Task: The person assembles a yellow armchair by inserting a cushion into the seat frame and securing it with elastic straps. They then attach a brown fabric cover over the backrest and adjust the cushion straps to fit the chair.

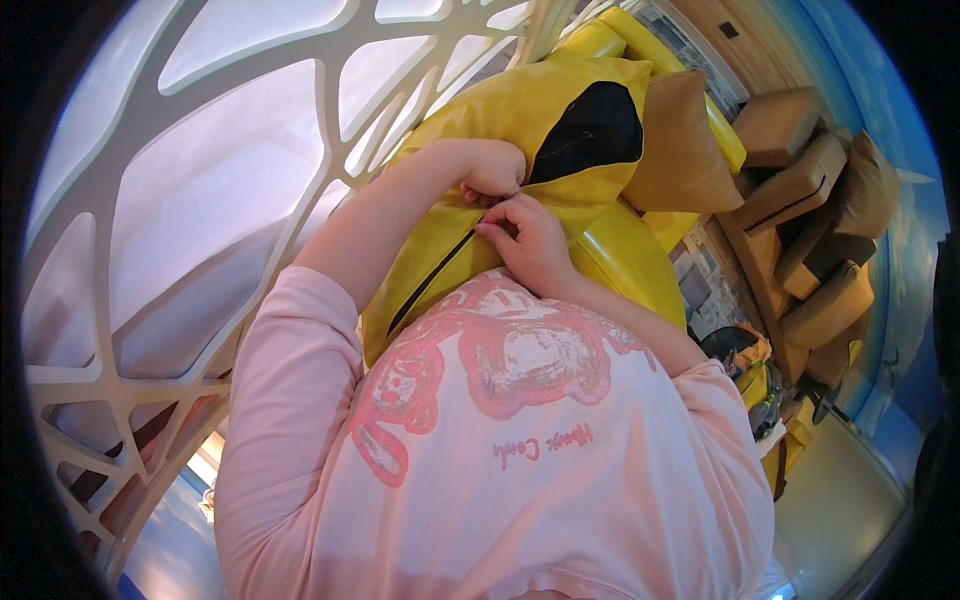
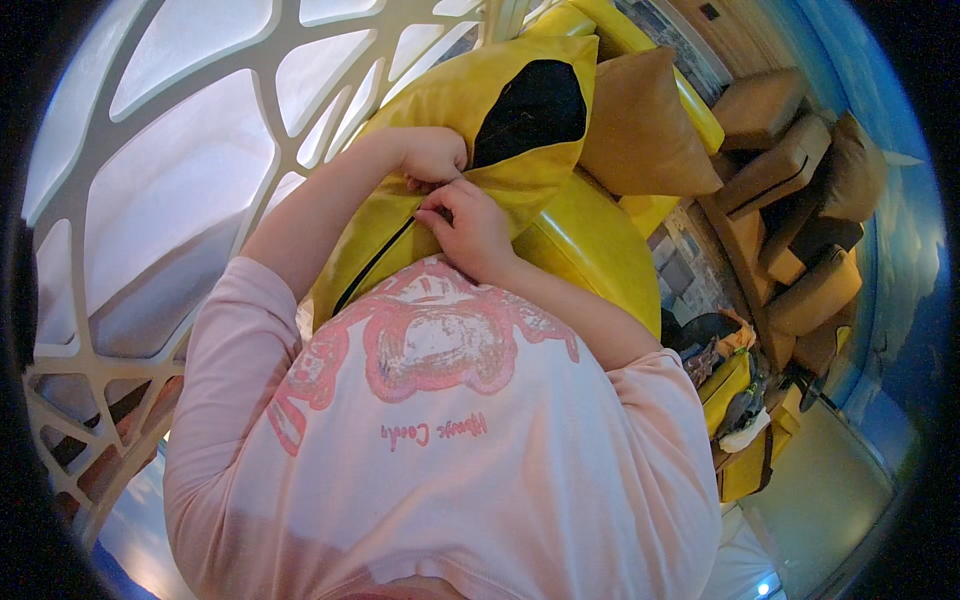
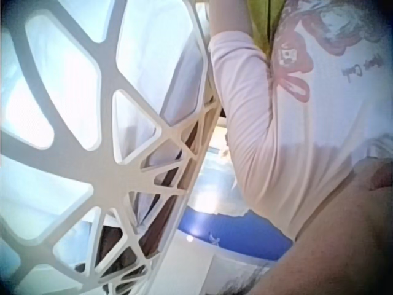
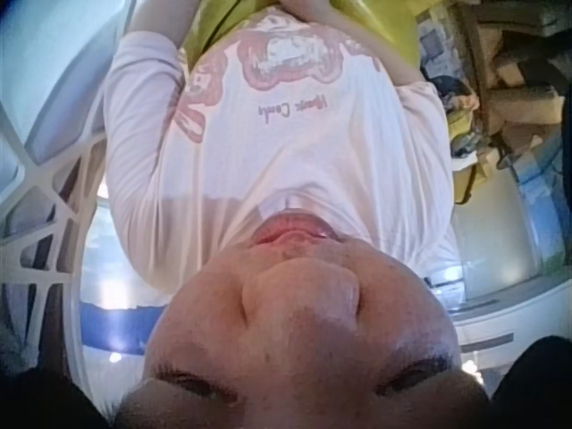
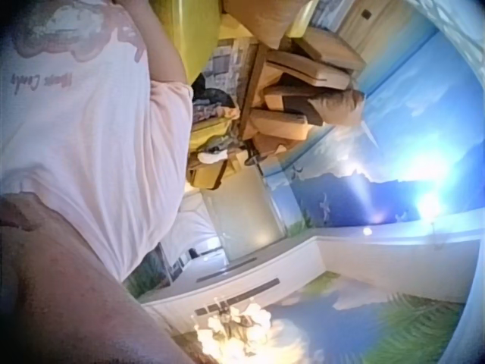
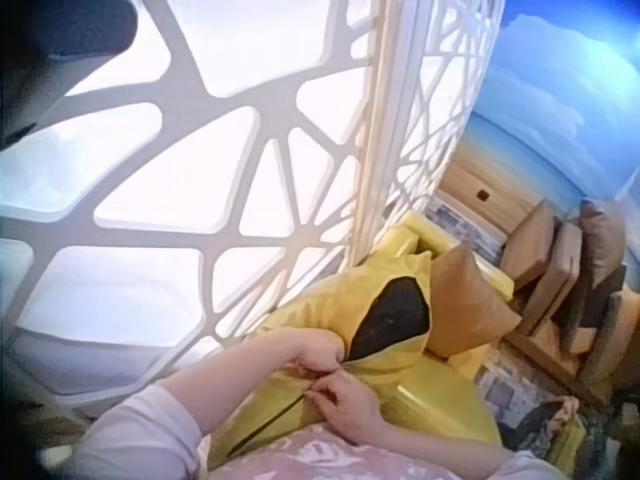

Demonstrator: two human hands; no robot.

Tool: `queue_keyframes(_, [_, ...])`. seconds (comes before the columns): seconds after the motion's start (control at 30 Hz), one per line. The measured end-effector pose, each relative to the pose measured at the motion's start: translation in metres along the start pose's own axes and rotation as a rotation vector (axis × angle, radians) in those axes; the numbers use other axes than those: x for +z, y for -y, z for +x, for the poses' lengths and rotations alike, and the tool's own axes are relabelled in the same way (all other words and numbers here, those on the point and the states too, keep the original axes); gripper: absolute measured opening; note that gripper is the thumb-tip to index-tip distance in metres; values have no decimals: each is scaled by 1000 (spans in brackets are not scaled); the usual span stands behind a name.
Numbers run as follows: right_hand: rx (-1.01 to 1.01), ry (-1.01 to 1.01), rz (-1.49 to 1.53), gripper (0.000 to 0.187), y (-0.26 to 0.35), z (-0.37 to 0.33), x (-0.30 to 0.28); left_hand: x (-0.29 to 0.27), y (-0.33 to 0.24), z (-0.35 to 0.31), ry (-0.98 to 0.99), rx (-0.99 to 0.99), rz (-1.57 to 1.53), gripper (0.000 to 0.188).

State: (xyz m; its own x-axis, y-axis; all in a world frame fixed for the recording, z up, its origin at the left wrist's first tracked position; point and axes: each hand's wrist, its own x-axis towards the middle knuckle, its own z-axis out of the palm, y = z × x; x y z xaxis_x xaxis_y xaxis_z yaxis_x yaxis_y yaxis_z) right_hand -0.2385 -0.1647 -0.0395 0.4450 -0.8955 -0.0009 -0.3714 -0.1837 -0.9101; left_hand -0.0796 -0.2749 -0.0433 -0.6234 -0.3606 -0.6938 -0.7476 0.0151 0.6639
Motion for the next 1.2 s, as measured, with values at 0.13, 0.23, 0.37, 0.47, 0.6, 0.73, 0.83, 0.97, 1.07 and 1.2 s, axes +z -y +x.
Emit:
queue_keyframes(0.13, [-41, -168, -222, 12, -17, 14, -14, 5, -2, -9, -204, -7, -37, 39])
queue_keyframes(0.23, [-43, -260, -351, 11, -29, 22, -33, 22, -2, -20, -601, 69, -20, 50])
queue_keyframes(0.37, [-79, -308, -437, 11, -12, 29, -37, 43, 0, -30, -866, 56, 112, 54])
queue_keyframes(0.47, [-108, -295, -481, 11, 2, 31, -40, 48, -8, -46, -990, 71, 191, 48])
queue_keyframes(0.6, [-318, -165, -466, 7, 20, 36, -56, 57, -10, -63, -1293, 111, 142, 38])
queue_keyframes(0.73, [-621, -235, -557, 9, 33, 61, -96, 48, -10, -78, -1282, -39, 99, 39])
queue_keyframes(0.83, [-691, -213, -672, 19, 30, 78, -117, 22, -29, -86, -1277, -202, 215, 47])
queue_keyframes(0.97, [-770, 2, -724, 26, 37, 100, -130, -14, -42, -74, -1206, -288, 83, 52])
queue_keyframes(1.07, [-816, 202, -815, 31, 28, 112, -134, -18, -45, -62, -1161, -328, 31, 48])
queue_keyframes(1.2, [-852, 186, -982, 32, 27, 95, -114, 14, -10, -38, -1541, -29, -11, 29])
